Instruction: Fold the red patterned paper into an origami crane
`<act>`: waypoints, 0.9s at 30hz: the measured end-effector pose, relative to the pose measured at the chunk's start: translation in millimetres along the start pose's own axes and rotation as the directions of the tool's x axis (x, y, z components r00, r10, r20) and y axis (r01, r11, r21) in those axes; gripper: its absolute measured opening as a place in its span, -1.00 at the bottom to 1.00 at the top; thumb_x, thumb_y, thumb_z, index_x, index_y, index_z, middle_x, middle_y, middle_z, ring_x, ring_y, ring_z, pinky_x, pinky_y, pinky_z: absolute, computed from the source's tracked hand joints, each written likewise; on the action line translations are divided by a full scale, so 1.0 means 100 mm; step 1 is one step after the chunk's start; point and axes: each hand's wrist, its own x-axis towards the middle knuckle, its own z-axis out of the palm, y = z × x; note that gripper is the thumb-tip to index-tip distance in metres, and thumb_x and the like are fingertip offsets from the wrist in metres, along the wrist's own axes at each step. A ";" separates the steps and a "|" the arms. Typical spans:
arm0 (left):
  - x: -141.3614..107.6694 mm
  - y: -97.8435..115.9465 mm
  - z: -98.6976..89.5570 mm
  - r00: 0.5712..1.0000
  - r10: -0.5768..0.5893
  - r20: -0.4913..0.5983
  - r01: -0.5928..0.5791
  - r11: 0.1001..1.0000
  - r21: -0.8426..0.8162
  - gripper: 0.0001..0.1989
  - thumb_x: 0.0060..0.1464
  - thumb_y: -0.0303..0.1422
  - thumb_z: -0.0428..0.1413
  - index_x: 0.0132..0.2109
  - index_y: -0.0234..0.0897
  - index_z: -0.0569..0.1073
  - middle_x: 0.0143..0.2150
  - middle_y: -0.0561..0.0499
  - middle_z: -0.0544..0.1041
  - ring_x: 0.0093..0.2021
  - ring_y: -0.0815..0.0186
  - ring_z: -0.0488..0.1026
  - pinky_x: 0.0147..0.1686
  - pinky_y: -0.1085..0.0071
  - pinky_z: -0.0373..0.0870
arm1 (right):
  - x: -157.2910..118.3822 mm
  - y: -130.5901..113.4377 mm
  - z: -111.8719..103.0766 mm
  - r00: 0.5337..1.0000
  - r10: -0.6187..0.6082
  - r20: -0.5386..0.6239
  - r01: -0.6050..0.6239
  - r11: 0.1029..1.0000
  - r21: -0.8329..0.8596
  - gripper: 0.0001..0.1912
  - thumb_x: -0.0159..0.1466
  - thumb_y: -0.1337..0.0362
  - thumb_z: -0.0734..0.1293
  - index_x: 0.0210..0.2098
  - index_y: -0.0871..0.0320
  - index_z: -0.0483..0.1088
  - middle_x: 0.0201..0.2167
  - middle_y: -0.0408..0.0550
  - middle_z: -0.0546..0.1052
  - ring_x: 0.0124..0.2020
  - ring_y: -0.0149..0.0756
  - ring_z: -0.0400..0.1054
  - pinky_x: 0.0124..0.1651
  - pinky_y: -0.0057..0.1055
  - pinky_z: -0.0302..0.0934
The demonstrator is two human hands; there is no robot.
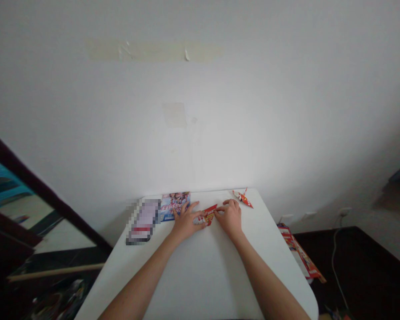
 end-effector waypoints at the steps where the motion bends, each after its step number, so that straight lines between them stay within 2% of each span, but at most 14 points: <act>1: 0.00 0.00 0.00 1.000 0.000 0.003 0.000 1.000 -0.001 -0.57 0.05 0.09 0.20 0.09 0.33 0.52 0.44 0.15 0.21 0.45 -0.22 -0.04 0.27 -0.53 -0.29 | 0.01 0.00 0.01 1.000 0.004 -0.006 -0.005 1.000 -0.006 -0.86 0.24 0.15 0.41 -0.30 -0.06 0.66 -0.05 0.03 0.47 0.11 -0.05 0.24 0.16 -0.20 0.15; 8: 0.00 0.02 -0.02 1.000 -0.007 0.023 0.007 1.000 -0.006 -0.57 0.06 0.06 0.21 0.09 0.29 0.53 0.45 0.14 0.21 0.46 -0.20 -0.05 0.27 -0.53 -0.27 | 0.06 0.03 0.06 0.999 0.004 -0.052 -0.005 1.000 -0.029 -0.77 0.31 0.17 0.34 -0.18 0.01 0.65 0.00 0.05 0.43 0.11 -0.13 0.28 0.22 -0.27 0.14; 18: 0.00 0.02 -0.03 1.000 -0.004 0.027 0.004 1.000 -0.002 -0.56 0.07 0.08 0.19 0.10 0.28 0.52 0.45 0.13 0.19 0.45 -0.19 -0.06 0.27 -0.52 -0.31 | 0.07 -0.01 0.05 0.997 0.055 -0.045 -0.058 0.995 -0.080 -0.71 0.37 0.16 0.27 -0.09 -0.01 0.62 0.09 0.10 0.38 0.18 -0.10 0.23 0.25 -0.26 0.12; 27: 0.00 0.01 0.01 1.000 -0.001 0.013 0.001 1.000 0.003 -0.57 0.06 0.06 0.21 0.10 0.30 0.52 0.46 0.14 0.19 0.45 -0.18 -0.06 0.27 -0.53 -0.31 | 0.06 0.03 0.08 0.996 0.028 -0.081 -0.034 0.996 -0.079 -0.70 0.37 0.17 0.25 -0.04 -0.03 0.60 0.09 0.13 0.37 0.18 -0.01 0.21 0.22 -0.17 0.12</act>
